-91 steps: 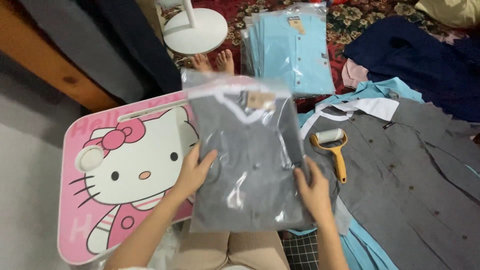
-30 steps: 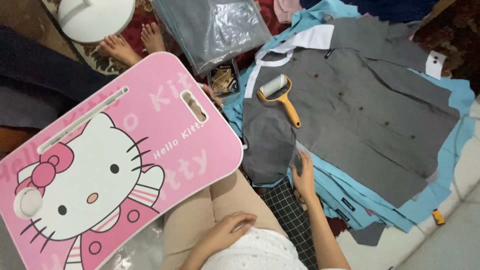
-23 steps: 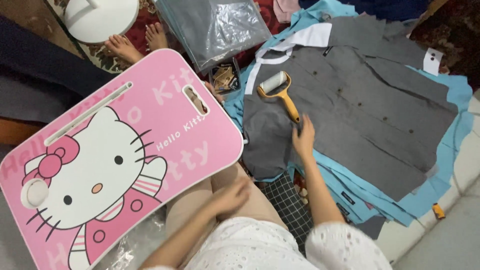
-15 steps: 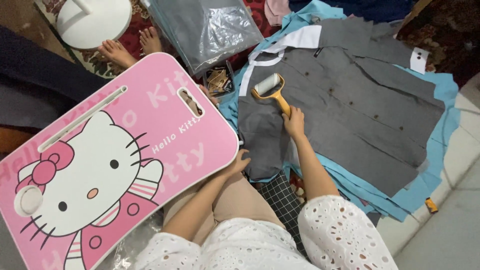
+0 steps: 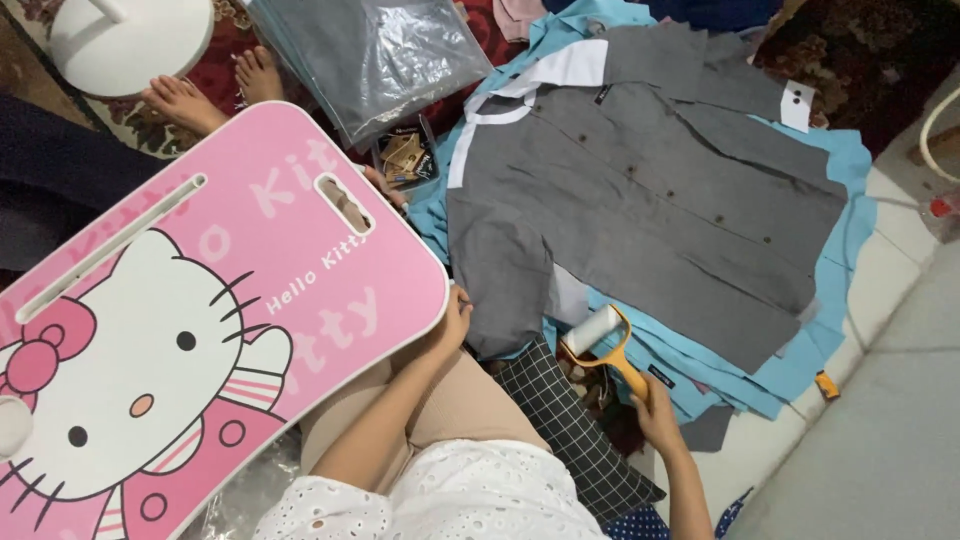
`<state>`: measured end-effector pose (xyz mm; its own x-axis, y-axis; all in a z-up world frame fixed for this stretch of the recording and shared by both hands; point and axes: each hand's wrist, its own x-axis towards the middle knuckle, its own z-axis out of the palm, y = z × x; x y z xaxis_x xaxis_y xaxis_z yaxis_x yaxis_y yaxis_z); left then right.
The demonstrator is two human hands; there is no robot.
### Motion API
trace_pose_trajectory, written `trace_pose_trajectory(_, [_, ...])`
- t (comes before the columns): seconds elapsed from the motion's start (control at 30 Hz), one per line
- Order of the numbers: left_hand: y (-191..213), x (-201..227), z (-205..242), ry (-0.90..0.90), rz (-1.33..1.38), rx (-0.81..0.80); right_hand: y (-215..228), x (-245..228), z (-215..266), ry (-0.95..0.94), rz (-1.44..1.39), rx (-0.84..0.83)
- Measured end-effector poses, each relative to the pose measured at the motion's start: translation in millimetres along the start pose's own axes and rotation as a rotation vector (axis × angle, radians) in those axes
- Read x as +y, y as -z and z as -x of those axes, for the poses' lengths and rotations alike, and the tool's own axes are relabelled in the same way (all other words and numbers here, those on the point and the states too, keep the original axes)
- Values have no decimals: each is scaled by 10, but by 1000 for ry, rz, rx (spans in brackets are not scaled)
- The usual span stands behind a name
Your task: Attaching a price tag to a vest and then using a lint roller to remove lint and dust from the garment.
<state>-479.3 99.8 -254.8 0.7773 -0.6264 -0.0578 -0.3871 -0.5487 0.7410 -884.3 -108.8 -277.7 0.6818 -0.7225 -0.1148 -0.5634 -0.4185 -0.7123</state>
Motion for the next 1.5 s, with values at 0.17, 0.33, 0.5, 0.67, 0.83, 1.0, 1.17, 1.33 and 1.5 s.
trace_pose_trajectory(0.17, [-78, -147, -34, 52, 30, 6, 314, -182, -262, -269, 401, -318])
trace_pose_trajectory(0.33, [-61, 91, 3, 218, 103, -151, 434, -446, -618, -371, 287, -530])
trace_pose_trajectory(0.5, [223, 574, 43, 121, 38, -152, 433, -230, -1117, -255, 243, -133])
trace_pose_trajectory(0.67, [803, 1646, 97, -7, 211, -171, 207, 12, -1394, -204, 628, 82])
trace_pose_trajectory(0.83, [1019, 1937, -443, -52, 612, -56, 266, -48, -1489, -204, 629, 155])
trace_pose_trajectory(1.0, [1372, 2150, -1086, -54, 747, -74, 402, -330, -1399, -142, 539, 323])
trace_pose_trajectory(1.17, [1672, 2152, -1634, -113, 423, 104, 830, -776, -1275, -60, 335, 492])
trace_pose_trajectory(1.33, [1896, 2106, -2434, -172, 1150, -19, 1156, -1728, -1199, -86, 126, 295])
trace_pose_trajectory(1.5, [2489, 2180, -2587, -187, 1404, -63, 929, -2317, -1140, 52, 312, 235])
